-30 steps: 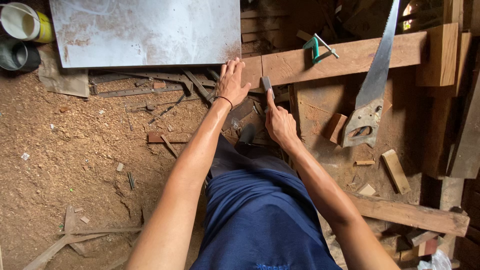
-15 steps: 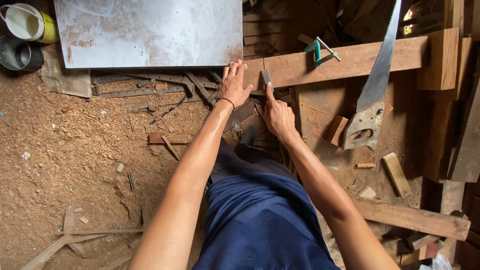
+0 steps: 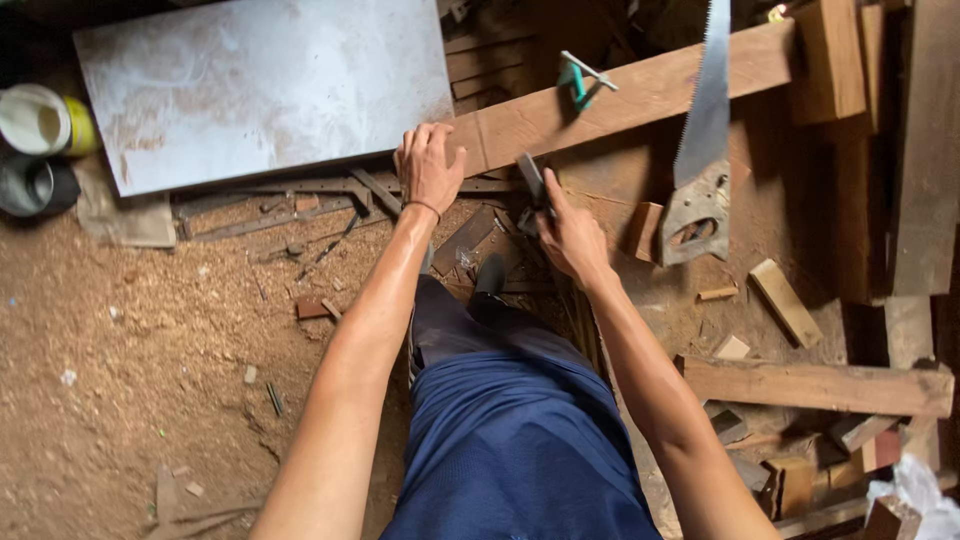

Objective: The person uses a chisel to carve a small wooden block, then uses a hand saw to cut a larger plank, and finally returns to carving the small block with the chisel. The person handles the wood and tools directly without visible secondary objects.

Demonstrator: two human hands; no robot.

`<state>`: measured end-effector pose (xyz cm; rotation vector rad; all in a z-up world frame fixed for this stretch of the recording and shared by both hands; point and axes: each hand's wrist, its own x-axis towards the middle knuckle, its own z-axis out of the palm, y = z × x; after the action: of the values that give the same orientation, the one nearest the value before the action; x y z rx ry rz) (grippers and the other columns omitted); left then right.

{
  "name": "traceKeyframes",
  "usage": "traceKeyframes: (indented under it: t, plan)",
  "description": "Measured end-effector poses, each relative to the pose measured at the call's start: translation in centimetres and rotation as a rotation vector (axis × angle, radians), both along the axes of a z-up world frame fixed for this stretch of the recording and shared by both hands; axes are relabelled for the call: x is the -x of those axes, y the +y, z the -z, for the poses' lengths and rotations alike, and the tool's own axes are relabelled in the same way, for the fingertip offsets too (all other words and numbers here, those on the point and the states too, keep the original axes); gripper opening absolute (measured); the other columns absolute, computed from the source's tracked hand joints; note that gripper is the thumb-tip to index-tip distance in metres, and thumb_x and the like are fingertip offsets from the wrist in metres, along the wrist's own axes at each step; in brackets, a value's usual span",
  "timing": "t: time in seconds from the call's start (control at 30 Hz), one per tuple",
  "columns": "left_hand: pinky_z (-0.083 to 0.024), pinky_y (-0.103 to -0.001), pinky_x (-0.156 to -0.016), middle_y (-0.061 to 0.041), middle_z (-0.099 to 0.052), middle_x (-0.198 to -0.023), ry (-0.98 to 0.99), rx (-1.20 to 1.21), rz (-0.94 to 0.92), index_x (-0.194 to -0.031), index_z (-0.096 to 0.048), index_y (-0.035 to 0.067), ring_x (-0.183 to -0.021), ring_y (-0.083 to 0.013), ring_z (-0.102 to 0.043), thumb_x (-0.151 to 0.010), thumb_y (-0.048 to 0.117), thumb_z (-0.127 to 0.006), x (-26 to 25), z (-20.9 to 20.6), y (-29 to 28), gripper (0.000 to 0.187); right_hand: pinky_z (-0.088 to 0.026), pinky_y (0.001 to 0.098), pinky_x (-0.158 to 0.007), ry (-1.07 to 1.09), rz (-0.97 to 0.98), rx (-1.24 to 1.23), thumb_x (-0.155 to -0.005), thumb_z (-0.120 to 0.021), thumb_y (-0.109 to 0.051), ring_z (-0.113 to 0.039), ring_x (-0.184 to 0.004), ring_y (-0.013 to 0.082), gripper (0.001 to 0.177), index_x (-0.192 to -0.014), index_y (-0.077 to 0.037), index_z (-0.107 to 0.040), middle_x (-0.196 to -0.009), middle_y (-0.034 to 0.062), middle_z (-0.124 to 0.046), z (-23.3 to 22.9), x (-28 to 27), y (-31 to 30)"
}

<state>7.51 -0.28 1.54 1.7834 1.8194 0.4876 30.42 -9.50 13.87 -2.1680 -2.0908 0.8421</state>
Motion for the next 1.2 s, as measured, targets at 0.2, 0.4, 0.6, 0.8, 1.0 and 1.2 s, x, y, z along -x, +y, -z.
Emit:
traceKeyframes:
  t: [0.2, 0.4, 0.6, 0.8, 1.0, 1.2]
  plan:
    - [-0.054, -0.036, -0.075, -0.006, -0.073, -0.094, -0.308, -0.197, 0.202, -0.111, -0.071, 0.012, -0.084, -0.0206, -0.067, -0.103, 0.014, -0.058, -5.8, -2.4, -2.3, 0.015, -0.055, 0.0539, -0.076, -0.078, 0.355, 0.067, -0.095, -0.056, -0.019, -0.07, -0.076, 0.0451, 0.074, -0.163, -0.016, -0.027, -0.085, 0.0294, -0.071, -3.3, -6.7, -2.1]
    - [-0.06, -0.036, -0.071, -0.006, -0.076, -0.085, -0.516, -0.062, 0.378, -0.1, -0.071, 0.011, -0.076, -0.0191, -0.073, -0.09, 0.021, -0.071, -12.9, -7.3, -4.0, 0.014, -0.055, 0.0536, -0.074, -0.033, 0.542, -0.308, -0.096, -0.065, -0.022, -0.069, -0.082, 0.0458, 0.056, -0.15, -0.014, -0.049, -0.091, 0.0266, -0.07, -4.2, -12.8, -4.1]
    - [-0.061, -0.034, -0.064, -0.003, -0.075, -0.073, -0.506, 0.274, 0.29, -0.088, -0.073, 0.012, -0.064, -0.0171, -0.073, -0.089, 0.035, -0.074, -21.7, -10.7, -6.7, 0.023, -0.053, 0.0491, -0.082, -0.052, 0.779, -0.433, -0.094, -0.067, -0.015, -0.067, -0.091, 0.0406, 0.052, -0.145, -0.014, -0.056, -0.1, 0.0268, -0.062, -3.6, -16.9, -8.3]
    - [-0.055, -0.042, -0.077, -0.011, -0.072, -0.097, -0.35, 0.021, 0.706, -0.103, -0.071, 0.006, -0.091, -0.0284, -0.068, -0.088, 0.034, -0.074, -27.9, -12.1, -11.6, 0.031, -0.05, 0.0506, -0.09, -0.154, 0.867, -0.559, -0.093, -0.069, -0.018, -0.062, -0.103, 0.0452, 0.049, -0.139, -0.005, -0.059, -0.11, 0.0246, -0.063, 2.1, -20.8, -12.6]
    - [-0.045, -0.044, -0.096, -0.014, -0.058, -0.122, -0.251, -0.258, 0.834, -0.131, -0.055, 0.002, -0.114, -0.0319, -0.053, -0.08, 0.022, -0.076, -31.9, -10.1, -12.7, 0.058, -0.05, 0.0483, -0.088, -0.117, 1.061, -0.473, -0.088, -0.068, -0.018, -0.062, -0.097, 0.0412, 0.05, -0.133, 0.0, -0.06, -0.102, 0.0236, -0.063, 7.7, -23.2, -15.0]
    - [-0.046, -0.044, -0.095, -0.014, -0.061, -0.116, -0.112, -0.325, 0.805, -0.137, -0.053, 0.001, -0.109, -0.032, -0.055, -0.082, 0.008, -0.073, -33.3, -6.9, -12.4, 0.059, -0.047, 0.047, -0.08, -0.22, 1.053, -0.445, -0.087, -0.068, -0.016, -0.057, -0.093, 0.0326, 0.056, -0.139, -0.001, -0.056, -0.099, 0.0196, -0.059, 5.9, -21.4, -15.4]
